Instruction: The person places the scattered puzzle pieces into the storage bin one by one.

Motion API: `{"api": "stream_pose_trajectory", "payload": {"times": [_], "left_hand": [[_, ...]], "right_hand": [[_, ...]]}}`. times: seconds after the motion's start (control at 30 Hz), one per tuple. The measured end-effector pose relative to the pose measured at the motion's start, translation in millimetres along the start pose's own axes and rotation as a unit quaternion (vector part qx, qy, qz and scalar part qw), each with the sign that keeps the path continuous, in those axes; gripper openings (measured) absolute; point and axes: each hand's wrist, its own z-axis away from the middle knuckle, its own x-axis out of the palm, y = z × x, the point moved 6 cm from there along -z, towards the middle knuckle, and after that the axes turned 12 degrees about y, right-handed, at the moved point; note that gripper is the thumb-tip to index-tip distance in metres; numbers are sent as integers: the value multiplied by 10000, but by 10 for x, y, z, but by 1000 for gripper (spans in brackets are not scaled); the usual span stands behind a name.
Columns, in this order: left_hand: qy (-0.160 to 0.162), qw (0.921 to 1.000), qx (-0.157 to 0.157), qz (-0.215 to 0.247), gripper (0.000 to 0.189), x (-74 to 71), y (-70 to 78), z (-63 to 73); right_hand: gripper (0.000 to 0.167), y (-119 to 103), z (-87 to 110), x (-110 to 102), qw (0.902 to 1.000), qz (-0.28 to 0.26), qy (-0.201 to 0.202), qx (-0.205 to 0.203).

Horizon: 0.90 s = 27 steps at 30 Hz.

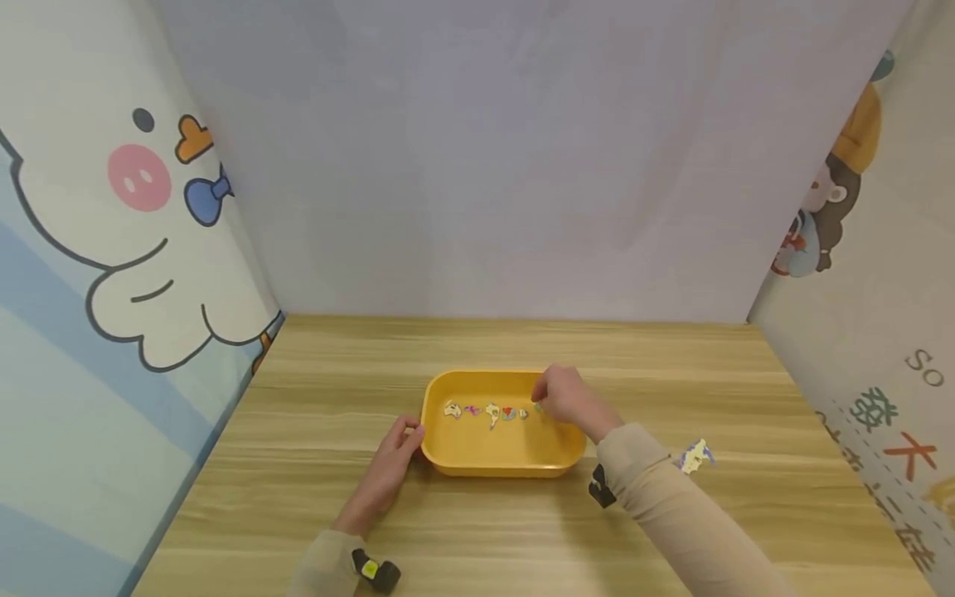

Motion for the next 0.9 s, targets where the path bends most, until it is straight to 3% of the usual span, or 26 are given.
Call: {"api": "stream_pose_trajectory", "payload": {"times": [0.6, 0.9], "left_hand": [[37, 10000, -29, -34, 24, 14, 2, 3], [14, 9999, -54, -119, 26, -4, 0, 10]], "right_hand": [[23, 49, -60, 188, 9991, 343, 44, 238], [24, 8, -52, 246, 9982, 588, 111, -46]]}}
